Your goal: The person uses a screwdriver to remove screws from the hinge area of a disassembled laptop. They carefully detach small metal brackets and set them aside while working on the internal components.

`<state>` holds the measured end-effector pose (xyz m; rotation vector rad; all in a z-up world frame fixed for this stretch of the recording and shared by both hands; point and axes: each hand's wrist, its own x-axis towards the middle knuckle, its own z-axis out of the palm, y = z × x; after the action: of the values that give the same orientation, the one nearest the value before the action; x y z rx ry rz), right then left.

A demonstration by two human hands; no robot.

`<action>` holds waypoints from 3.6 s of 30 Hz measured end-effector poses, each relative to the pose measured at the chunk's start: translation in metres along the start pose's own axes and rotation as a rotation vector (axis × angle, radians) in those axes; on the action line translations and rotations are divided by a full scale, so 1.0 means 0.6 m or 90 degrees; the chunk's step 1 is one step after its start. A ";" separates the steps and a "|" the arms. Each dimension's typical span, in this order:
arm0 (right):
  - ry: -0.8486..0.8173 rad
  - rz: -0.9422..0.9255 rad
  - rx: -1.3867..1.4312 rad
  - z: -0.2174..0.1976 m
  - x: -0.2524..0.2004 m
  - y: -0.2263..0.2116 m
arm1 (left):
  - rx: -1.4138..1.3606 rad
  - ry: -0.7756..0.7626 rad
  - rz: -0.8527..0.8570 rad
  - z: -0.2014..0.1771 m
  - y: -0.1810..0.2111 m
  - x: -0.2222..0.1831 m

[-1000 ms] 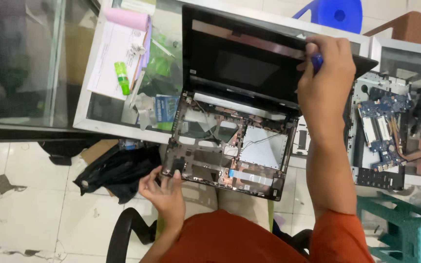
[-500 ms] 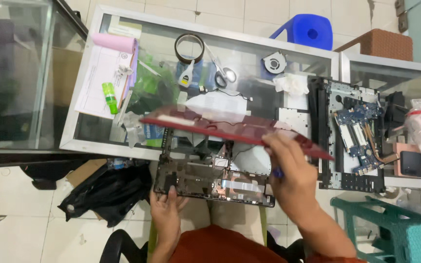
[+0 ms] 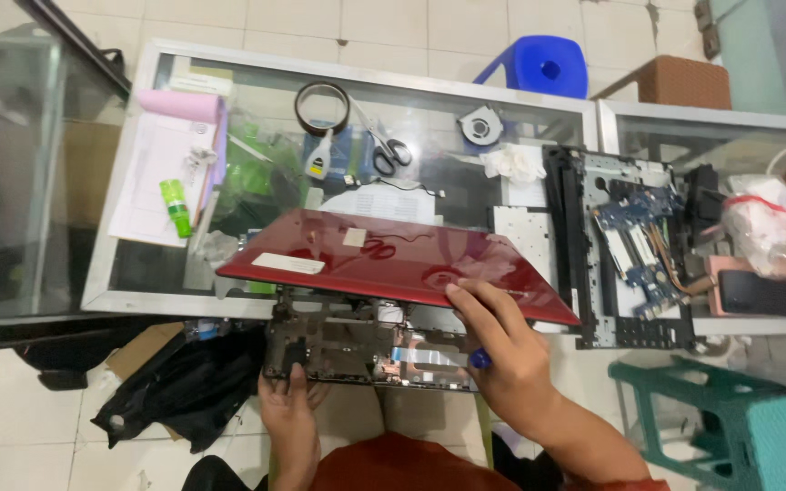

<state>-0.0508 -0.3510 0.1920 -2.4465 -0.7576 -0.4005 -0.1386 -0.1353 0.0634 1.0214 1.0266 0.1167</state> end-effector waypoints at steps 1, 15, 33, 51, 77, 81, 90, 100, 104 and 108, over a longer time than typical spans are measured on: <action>0.000 0.013 -0.008 -0.007 0.010 0.002 | 0.008 -0.009 -0.008 0.006 0.003 -0.003; -0.177 0.220 0.077 -0.140 0.108 0.065 | 0.024 -0.013 0.055 -0.002 -0.021 0.008; -0.160 0.252 0.089 -0.131 0.171 0.139 | 0.034 -0.017 0.124 -0.001 -0.029 0.004; -0.140 0.270 0.247 -0.109 0.215 0.201 | 0.073 -0.019 0.144 0.002 -0.031 -0.006; -0.028 0.147 0.075 -0.081 0.204 0.189 | 0.060 -0.036 0.146 -0.003 -0.011 -0.001; 0.107 0.049 -0.037 -0.085 0.140 0.164 | 0.047 -0.056 0.152 -0.007 -0.022 0.007; -0.254 0.365 -0.051 0.048 0.015 0.173 | -0.071 -0.086 0.132 -0.002 -0.047 0.016; -0.298 0.409 -0.149 0.105 -0.011 0.205 | -0.161 -0.143 0.098 -0.029 -0.068 0.054; -0.287 0.421 -0.161 0.114 -0.028 0.196 | -0.156 -0.157 0.096 -0.037 -0.054 0.063; -0.285 0.425 -0.178 0.119 -0.032 0.182 | -0.132 -0.170 0.111 -0.044 -0.043 0.086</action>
<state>0.0066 -0.3939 0.0816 -2.9001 -0.0021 0.3276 -0.1393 -0.1061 0.0072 0.9067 0.6672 0.2190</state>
